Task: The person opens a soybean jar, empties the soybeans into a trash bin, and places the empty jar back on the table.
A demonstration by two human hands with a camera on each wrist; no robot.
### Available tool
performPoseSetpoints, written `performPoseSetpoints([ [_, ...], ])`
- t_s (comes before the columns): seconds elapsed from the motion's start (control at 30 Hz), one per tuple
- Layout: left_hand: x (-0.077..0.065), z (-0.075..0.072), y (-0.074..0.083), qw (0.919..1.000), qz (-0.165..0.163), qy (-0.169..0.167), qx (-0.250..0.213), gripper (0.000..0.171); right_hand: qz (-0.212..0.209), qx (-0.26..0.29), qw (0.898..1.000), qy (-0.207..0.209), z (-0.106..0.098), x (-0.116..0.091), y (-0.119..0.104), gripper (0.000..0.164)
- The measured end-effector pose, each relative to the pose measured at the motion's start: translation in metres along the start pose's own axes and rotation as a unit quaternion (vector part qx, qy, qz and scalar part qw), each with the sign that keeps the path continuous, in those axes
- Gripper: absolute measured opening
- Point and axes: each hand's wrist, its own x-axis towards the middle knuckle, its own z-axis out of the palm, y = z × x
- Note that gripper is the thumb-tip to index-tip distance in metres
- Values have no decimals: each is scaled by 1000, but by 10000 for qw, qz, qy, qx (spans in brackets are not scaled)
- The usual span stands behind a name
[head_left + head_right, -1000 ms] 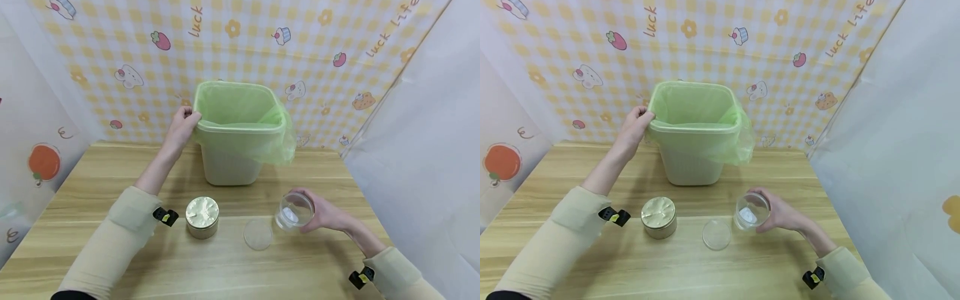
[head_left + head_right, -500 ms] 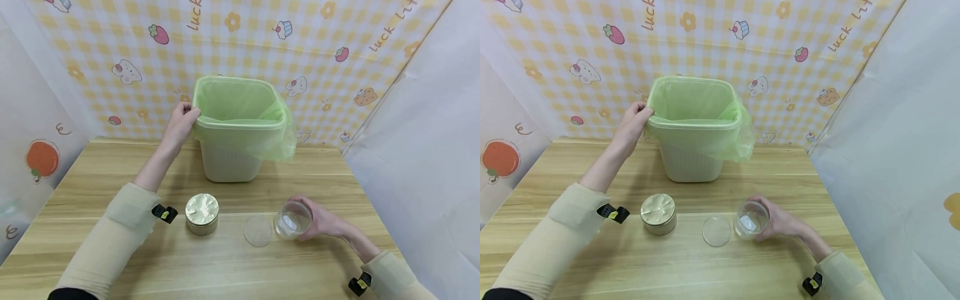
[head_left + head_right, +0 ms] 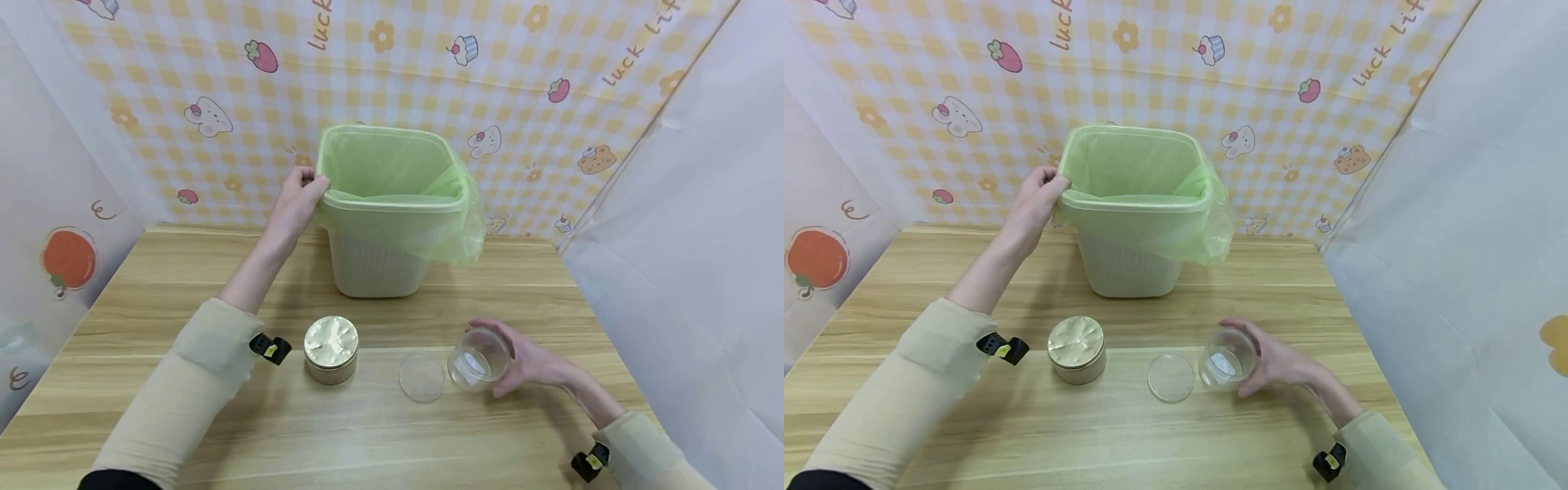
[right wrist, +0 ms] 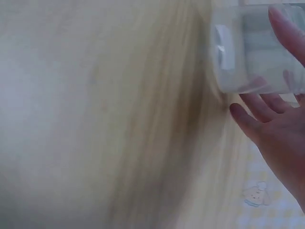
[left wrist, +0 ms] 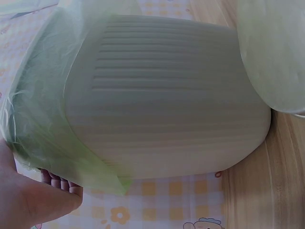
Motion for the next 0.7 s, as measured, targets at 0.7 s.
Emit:
performPoseSetpoints([
  [0.7, -4, -2, -1, 9996, 250, 77, 94, 47, -34, -1071, 9912, 772, 4, 47, -86, 88],
])
